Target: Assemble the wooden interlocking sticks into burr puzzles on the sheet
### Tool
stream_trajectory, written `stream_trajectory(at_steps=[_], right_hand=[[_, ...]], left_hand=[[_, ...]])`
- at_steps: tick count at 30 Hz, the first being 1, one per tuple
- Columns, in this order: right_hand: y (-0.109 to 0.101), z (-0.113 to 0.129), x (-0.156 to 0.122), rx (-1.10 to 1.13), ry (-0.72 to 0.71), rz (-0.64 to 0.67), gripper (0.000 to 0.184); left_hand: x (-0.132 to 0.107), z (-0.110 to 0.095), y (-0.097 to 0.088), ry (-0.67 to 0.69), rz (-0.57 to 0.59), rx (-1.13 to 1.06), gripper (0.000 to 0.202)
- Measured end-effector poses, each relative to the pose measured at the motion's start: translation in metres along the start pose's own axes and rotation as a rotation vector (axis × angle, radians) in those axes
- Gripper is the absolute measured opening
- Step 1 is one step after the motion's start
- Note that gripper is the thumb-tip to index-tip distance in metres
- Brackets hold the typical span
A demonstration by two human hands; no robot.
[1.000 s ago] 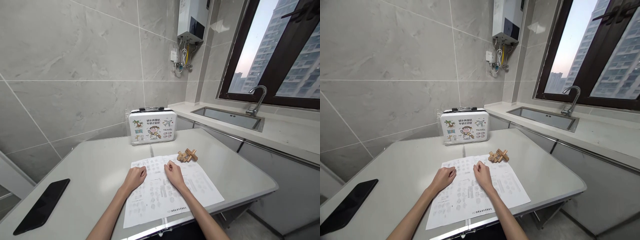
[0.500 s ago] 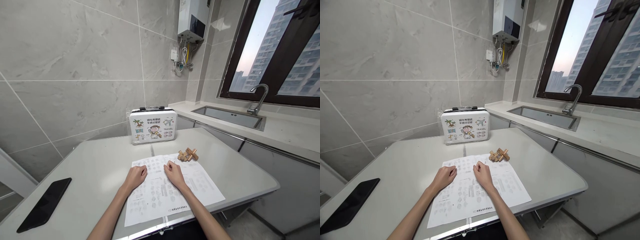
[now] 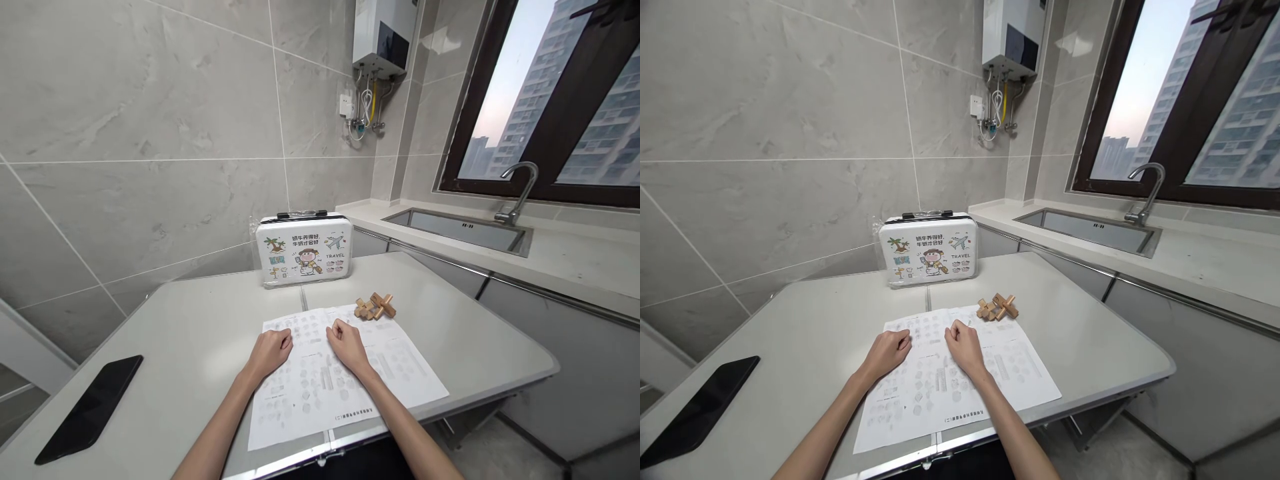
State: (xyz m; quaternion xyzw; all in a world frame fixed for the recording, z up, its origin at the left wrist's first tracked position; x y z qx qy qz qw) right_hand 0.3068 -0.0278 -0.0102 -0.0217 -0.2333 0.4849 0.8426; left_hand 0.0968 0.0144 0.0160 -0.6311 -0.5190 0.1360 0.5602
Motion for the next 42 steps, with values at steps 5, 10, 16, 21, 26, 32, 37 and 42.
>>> stream_trajectory(at_steps=[5,10,16,21,26,32,37,42], right_hand=[[-0.001,-0.001,0.001,0.033,0.014,-0.004,0.035],[-0.002,-0.003,0.001,0.118,0.049,-0.023,0.035],[-0.006,-0.017,0.004,0.35,0.172,-0.107,0.04],[-0.035,-0.041,0.023,0.696,0.328,-0.238,0.049],[-0.072,-0.063,0.045,0.997,0.424,-0.289,0.058],[-0.08,-0.084,0.058,1.129,0.525,-0.248,0.057],[-0.077,-0.092,0.067,1.126,0.548,-0.224,0.051],[-0.072,-0.087,0.064,1.021,0.494,-0.245,0.052]], left_hand=[[0.0,0.001,0.001,-0.007,0.003,-0.002,0.03],[0.001,0.001,0.001,-0.013,0.004,-0.003,0.03],[0.001,0.002,0.0,-0.018,0.003,-0.006,0.03],[0.001,0.002,0.0,-0.02,-0.002,-0.013,0.031],[0.0,0.002,0.0,-0.023,-0.007,-0.021,0.03],[0.0,0.005,0.0,-0.036,-0.015,-0.028,0.03],[-0.001,0.009,0.0,-0.042,-0.027,-0.022,0.03],[-0.002,0.009,0.0,-0.05,-0.043,-0.011,0.032]])
Point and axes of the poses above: each hand's wrist, its own x-axis towards the middle knuckle, its own y-axis out of the palm, z = x × y, the point moved 10 cm from there along x, towards the middle knuckle, and after that the axes turned 12 degrees about -z, right-handed, at the moved point
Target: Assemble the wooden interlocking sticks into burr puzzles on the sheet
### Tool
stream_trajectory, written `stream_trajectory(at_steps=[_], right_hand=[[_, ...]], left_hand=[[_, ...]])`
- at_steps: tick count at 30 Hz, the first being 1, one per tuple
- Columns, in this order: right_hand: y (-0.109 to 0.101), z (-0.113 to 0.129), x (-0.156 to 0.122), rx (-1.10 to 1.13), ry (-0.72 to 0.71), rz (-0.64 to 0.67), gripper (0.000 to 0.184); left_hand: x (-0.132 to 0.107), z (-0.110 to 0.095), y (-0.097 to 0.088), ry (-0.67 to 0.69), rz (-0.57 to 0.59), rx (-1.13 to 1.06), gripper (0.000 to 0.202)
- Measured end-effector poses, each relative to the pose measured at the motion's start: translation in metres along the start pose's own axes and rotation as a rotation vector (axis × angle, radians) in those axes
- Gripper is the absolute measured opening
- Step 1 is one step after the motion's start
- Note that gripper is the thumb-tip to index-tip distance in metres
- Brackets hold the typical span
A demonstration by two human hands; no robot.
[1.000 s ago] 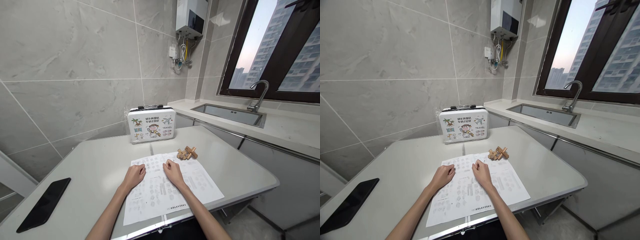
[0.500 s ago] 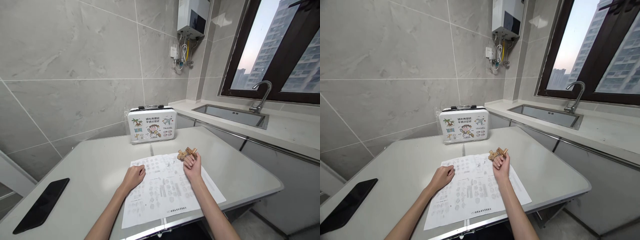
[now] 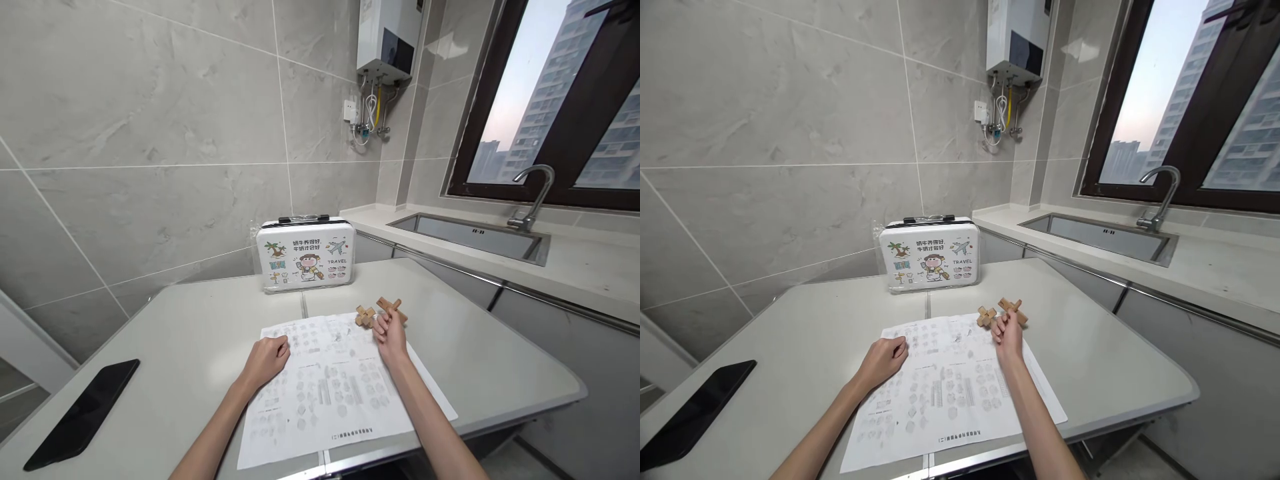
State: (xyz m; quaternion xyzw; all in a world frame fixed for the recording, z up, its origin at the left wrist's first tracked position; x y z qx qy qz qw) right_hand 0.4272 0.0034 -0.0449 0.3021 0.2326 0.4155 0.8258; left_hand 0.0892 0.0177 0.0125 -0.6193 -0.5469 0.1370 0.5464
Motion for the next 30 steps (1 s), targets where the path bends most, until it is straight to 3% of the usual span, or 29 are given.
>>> stream_trajectory(at_steps=[5,12,16,21,23,26,30], right_hand=[[0.028,-0.012,-0.025,-0.174,-0.018,0.127,0.054],[0.073,-0.051,-0.085,-0.422,0.272,0.607,0.05],[0.074,-0.066,-0.115,-0.493,0.472,0.812,0.05],[0.064,-0.075,-0.143,-0.558,0.698,1.003,0.049],[0.061,-0.076,-0.15,-0.575,0.752,1.046,0.047],[0.059,-0.075,-0.155,-0.593,0.776,1.072,0.046],[0.064,-0.076,-0.152,-0.619,0.705,1.046,0.051]], left_hand=[[-0.002,-0.005,-0.009,-0.035,-0.083,-0.004,0.032],[-0.002,-0.035,-0.022,-0.014,-0.157,-0.201,0.017],[-0.005,-0.052,-0.016,0.007,-0.093,-0.374,0.062],[-0.017,-0.073,0.005,-0.013,0.191,-0.741,0.108],[-0.022,-0.079,0.009,-0.022,0.267,-0.811,0.113],[-0.025,-0.083,0.011,-0.031,0.299,-0.83,0.105],[-0.02,-0.08,0.006,-0.013,0.192,-0.758,0.094]])
Point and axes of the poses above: each hand's wrist, its own x-axis towards the middle knuckle, its own y-axis out of the palm, z = x × y, the point moved 10 cm from there along x, towards the middle knuckle, and after that the axes turned 12 degrees about -z, right-handed, at the moved point
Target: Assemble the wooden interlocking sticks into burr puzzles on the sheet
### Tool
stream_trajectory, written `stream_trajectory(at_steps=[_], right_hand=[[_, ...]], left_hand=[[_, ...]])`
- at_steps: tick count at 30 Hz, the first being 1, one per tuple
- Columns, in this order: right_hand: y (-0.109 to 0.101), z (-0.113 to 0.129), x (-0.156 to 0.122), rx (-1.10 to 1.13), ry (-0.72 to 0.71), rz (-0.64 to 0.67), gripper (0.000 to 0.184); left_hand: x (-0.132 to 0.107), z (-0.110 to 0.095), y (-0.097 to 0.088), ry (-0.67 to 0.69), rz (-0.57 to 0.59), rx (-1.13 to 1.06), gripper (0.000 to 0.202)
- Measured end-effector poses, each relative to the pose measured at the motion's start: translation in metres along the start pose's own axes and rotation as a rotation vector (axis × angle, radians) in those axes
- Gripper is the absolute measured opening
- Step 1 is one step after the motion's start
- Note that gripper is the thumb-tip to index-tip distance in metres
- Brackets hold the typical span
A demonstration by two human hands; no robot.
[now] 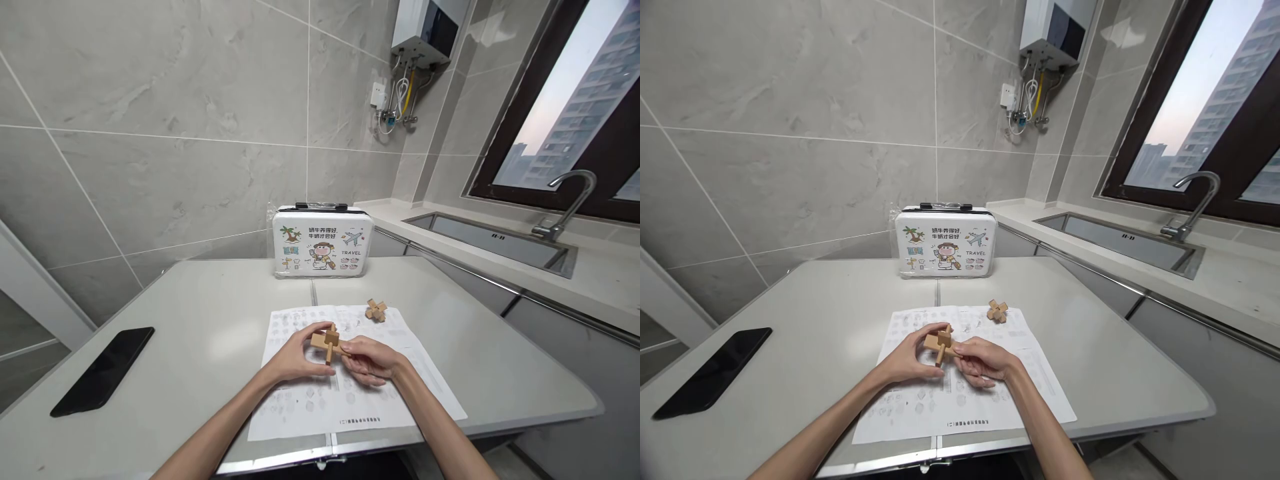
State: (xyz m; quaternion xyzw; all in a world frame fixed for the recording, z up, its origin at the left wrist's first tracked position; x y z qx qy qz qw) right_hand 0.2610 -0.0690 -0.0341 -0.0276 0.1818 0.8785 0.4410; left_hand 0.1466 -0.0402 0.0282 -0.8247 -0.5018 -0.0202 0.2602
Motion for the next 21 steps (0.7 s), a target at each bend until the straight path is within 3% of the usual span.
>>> stream_trajectory(at_steps=[5,10,16,21], right_hand=[[-0.012,0.004,0.008,-0.041,-0.089,-0.16,0.052],[-0.015,0.004,0.007,-0.112,-0.115,-0.229,0.055],[-0.028,0.018,0.008,-0.173,-0.268,-0.384,0.047],[-0.029,0.02,0.01,-0.18,-0.308,-0.399,0.048]], left_hand=[[0.002,0.003,-0.007,0.044,-0.119,0.099,0.093],[0.002,0.003,-0.004,0.081,-0.109,0.136,0.094],[0.004,0.002,-0.004,0.108,-0.113,0.172,0.093],[0.006,0.001,-0.004,0.114,-0.116,0.182,0.092]])
Point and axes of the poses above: each hand's wrist, its own x-axis towards the middle knuckle, its own y-axis out of the palm, z = x × y, the point moved 10 cm from there along x, towards the middle knuckle, and after that the axes turned 12 degrees about -z, right-handed, at the moved point
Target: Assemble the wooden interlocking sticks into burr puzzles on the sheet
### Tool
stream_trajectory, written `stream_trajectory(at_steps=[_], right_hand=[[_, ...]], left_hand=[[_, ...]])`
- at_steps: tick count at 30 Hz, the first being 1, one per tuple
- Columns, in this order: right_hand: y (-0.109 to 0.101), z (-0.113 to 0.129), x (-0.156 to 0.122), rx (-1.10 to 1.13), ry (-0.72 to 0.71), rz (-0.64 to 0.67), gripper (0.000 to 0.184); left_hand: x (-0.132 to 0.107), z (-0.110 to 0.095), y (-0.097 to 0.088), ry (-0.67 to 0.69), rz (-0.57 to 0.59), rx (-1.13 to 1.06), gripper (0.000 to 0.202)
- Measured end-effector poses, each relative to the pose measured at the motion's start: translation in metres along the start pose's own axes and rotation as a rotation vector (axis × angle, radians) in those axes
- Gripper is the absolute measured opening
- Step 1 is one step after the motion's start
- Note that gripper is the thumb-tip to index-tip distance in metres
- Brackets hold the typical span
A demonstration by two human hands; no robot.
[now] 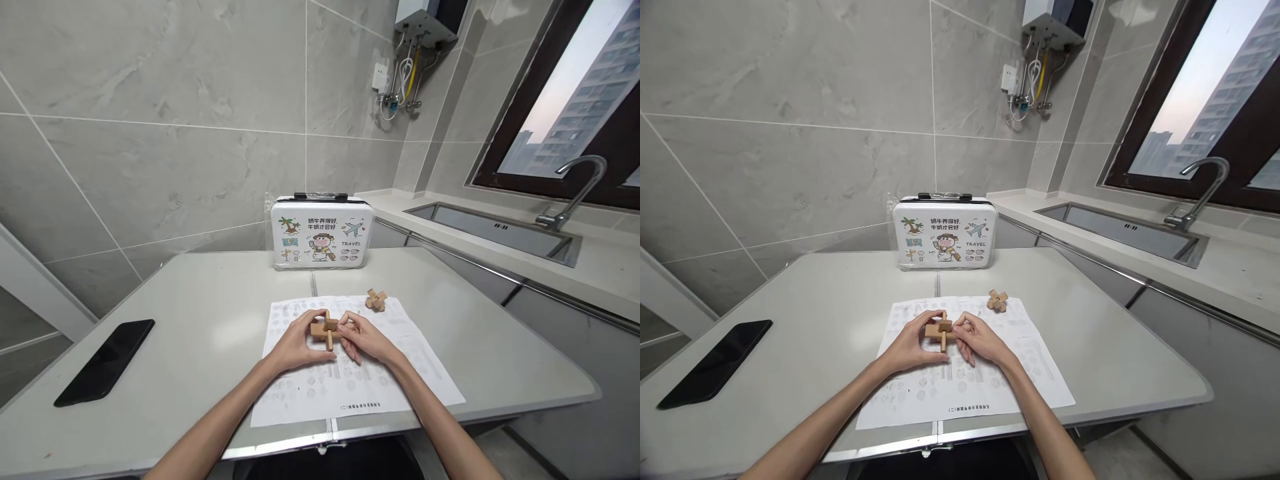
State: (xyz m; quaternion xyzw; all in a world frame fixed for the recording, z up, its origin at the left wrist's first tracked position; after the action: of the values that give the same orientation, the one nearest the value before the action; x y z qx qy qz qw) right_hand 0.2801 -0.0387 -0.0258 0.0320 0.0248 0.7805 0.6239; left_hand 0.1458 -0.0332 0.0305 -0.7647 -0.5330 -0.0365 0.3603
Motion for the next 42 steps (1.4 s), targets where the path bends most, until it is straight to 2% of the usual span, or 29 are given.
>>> stream_trajectory(at_steps=[5,19,22,26,29,33,37,42], right_hand=[[0.001,0.002,0.0,0.011,-0.007,-0.004,0.047],[-0.009,0.006,0.006,0.056,-0.044,-0.124,0.047],[-0.019,0.01,0.005,0.07,-0.047,-0.181,0.048],[-0.044,0.017,0.007,0.066,-0.1,-0.347,0.052],[-0.057,0.018,0.007,0.004,-0.147,-0.479,0.056],[-0.058,0.021,0.003,-0.155,-0.19,-0.575,0.051],[-0.048,0.027,-0.003,-0.35,-0.239,-0.573,0.037],[-0.037,0.036,-0.006,-0.523,-0.326,-0.534,0.022]], left_hand=[[0.0,0.0,0.0,0.0,-0.003,0.003,0.089],[0.002,-0.01,-0.004,-0.011,-0.065,-0.052,0.086],[0.002,-0.009,-0.004,-0.053,-0.062,-0.112,0.081],[0.002,0.005,-0.004,-0.175,-0.076,-0.242,0.083],[0.003,0.018,-0.001,-0.284,-0.06,-0.377,0.079],[0.005,0.021,0.002,-0.373,-0.02,-0.605,0.067],[0.004,0.019,0.003,-0.421,0.008,-0.763,0.068],[0.002,0.024,0.004,-0.47,-0.003,-0.822,0.065]])
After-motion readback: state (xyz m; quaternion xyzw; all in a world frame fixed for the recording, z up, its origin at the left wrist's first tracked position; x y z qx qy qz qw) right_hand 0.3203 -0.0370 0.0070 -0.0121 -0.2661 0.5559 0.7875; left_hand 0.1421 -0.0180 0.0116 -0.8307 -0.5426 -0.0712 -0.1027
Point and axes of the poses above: each hand's wrist, its own x-axis towards the middle knuckle, its own y-axis out of the palm, z = x × y, the point moved 10 cm from there along x, towards the middle knuckle, and after that the axes turned 12 degrees about -z, right-handed, at the moved point
